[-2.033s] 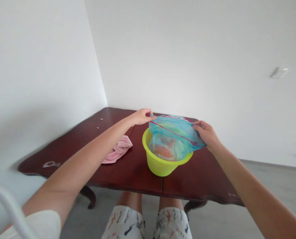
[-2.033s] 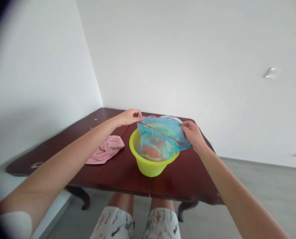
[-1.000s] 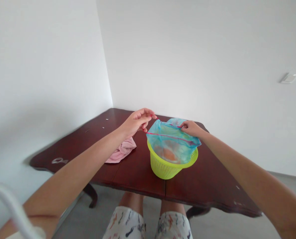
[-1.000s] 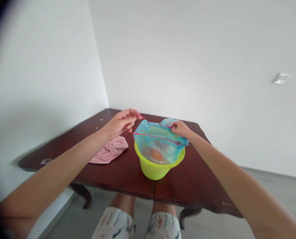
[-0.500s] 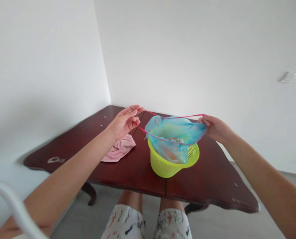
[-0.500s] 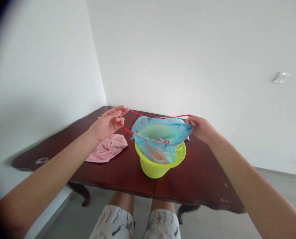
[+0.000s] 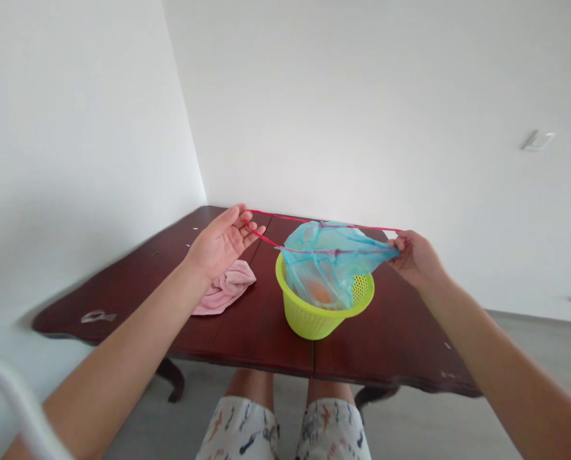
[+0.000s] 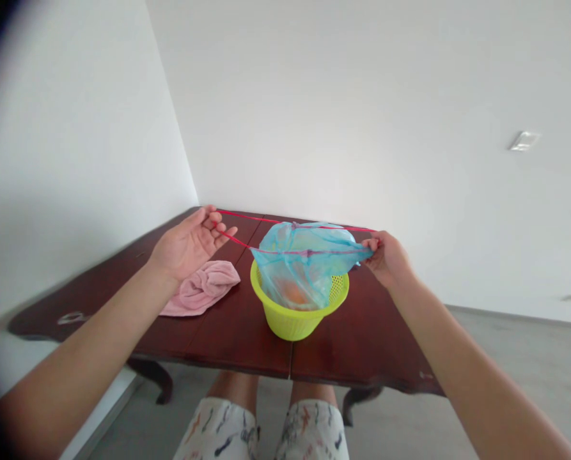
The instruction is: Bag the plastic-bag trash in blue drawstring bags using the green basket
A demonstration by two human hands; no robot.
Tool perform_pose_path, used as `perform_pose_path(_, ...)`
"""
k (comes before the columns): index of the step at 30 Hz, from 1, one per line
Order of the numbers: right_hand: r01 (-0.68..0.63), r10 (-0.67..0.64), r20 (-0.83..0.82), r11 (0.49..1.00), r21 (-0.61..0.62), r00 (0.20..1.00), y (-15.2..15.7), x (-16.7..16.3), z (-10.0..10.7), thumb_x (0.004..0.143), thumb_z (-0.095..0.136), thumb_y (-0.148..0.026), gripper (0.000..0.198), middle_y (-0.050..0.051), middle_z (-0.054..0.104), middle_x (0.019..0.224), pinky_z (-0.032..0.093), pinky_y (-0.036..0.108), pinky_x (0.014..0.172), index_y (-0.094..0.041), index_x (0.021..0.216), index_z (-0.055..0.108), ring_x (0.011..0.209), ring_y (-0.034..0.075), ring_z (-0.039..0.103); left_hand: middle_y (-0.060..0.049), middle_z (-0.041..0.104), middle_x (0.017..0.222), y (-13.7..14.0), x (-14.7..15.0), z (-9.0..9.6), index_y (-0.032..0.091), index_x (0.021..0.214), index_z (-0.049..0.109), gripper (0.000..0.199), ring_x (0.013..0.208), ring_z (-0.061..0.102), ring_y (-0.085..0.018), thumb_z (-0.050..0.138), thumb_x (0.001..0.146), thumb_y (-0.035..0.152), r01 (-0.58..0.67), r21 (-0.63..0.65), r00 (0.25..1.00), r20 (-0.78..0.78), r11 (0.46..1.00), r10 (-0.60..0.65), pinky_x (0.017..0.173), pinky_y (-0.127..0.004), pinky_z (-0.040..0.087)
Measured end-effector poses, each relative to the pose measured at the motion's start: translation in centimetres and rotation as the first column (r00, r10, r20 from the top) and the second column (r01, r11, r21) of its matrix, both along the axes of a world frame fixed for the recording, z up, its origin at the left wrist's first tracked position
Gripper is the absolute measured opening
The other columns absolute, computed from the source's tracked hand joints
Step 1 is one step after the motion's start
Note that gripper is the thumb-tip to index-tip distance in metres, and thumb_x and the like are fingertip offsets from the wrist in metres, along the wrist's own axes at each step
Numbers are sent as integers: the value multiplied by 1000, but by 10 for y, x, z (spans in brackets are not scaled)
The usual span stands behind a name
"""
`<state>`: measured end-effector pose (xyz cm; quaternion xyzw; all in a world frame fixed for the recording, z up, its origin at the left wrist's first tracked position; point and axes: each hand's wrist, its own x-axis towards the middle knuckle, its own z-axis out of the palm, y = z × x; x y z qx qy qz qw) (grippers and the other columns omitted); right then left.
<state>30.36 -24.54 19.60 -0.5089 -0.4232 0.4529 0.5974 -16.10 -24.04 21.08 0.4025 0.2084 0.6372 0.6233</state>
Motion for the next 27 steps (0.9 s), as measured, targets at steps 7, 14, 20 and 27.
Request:
perform_pose_path(7,85,-212,260,901,426,942,-58,-33,14,101,72,-53,49,14,77,90,63,46,93,-30,58,62,109,35,75,-7,90,123,-31,15,29,26,123,83,28,136,84,-30,91,98,15,-199,367,930,-221,909,293,113,-36,70)
perform_pose_path(14,-105,-47,303,878,468,952,-89,-77,71,95,87,-49,31,11,78,90,59,44,78,-30,71,82,89,30,71,-9,82,136,-53,59,76,25,136,76,48,148,77,-37,97,95,14,-63,510,940,-258,858,223,114,-41,70)
perform_pose_path(20,-237,8,439,851,469,899,-93,-112,89,102,86,-48,26,6,78,83,52,36,68,-26,88,85,76,23,68,-15,72,153,-34,101,84,28,155,66,84,108,81,-24,111,85,41,292,683,764,-587,670,266,95,-41,71)
perform_pose_path(27,-464,-386,707,554,691,593,-122,-134,108,110,71,-20,15,5,77,98,54,44,85,-26,96,73,92,25,70,-16,76,153,-47,117,92,25,153,68,83,136,77,-36,108,82,44,434,742,615,-659,511,434,117,-50,63)
